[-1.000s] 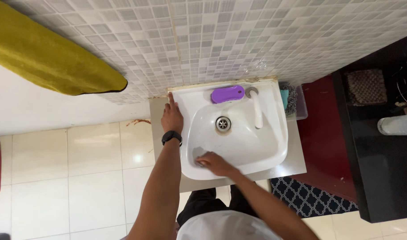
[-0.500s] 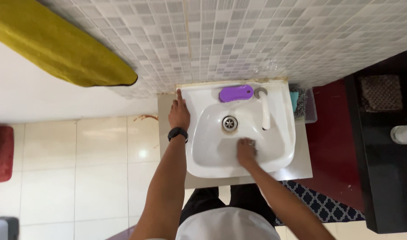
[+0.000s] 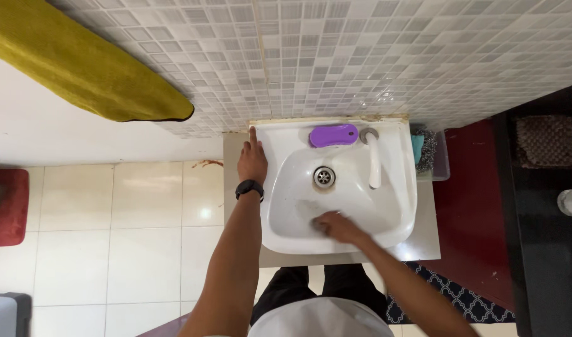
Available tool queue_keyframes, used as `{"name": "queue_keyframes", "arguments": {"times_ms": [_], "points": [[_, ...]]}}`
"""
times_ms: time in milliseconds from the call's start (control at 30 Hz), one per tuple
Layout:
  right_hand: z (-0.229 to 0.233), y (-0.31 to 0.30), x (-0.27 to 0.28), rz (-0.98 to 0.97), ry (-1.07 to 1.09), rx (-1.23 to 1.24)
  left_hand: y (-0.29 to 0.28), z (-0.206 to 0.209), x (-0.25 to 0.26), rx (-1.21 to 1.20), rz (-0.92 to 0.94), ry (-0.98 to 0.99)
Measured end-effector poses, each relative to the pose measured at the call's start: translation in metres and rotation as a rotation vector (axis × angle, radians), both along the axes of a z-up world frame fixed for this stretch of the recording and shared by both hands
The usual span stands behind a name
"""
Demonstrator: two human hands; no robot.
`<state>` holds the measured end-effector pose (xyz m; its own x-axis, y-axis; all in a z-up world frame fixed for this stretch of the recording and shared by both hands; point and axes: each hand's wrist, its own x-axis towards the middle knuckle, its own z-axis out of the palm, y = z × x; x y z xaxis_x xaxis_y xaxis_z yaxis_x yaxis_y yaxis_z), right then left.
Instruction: The person cleans a white sink with a cloth and a purple brush, scrubbing the basin and around the drain.
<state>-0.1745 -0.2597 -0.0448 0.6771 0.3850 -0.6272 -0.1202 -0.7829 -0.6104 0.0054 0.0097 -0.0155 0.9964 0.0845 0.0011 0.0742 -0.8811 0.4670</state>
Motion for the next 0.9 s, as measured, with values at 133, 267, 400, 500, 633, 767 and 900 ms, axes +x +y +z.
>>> {"name": "queue_keyframes", "arguments": {"times_ms": [133, 267, 400, 500, 633, 767, 900], "points": [[-0.007, -0.077, 0.004, -0.02, -0.585, -0.52, -0.001, -0.002, -0.002, 0.003, 0.014, 0.016], [-0.057, -0.051, 0.009, -0.003, -0.72, -0.657, 0.0, -0.006, 0.005, 0.044, 0.011, -0.003], [-0.097, 0.05, 0.024, -0.345, -0.649, -0.416, -0.001, -0.011, 0.002, 0.055, 0.016, 0.014], [-0.104, 0.133, 0.026, -0.475, -0.686, -0.03, -0.001, -0.012, 0.002, 0.069, 0.01, -0.027], [-0.082, 0.137, 0.013, -0.317, -0.43, 0.094, 0.001, -0.014, 0.001, 0.053, 0.011, -0.034], [-0.037, 0.038, 0.001, 0.158, -0.215, -0.027, 0.0, -0.01, 0.004, 0.05, 0.012, -0.008], [-0.037, -0.057, 0.024, 0.115, -0.291, -0.513, 0.001, -0.007, 0.002, 0.031, 0.023, -0.024]]}}
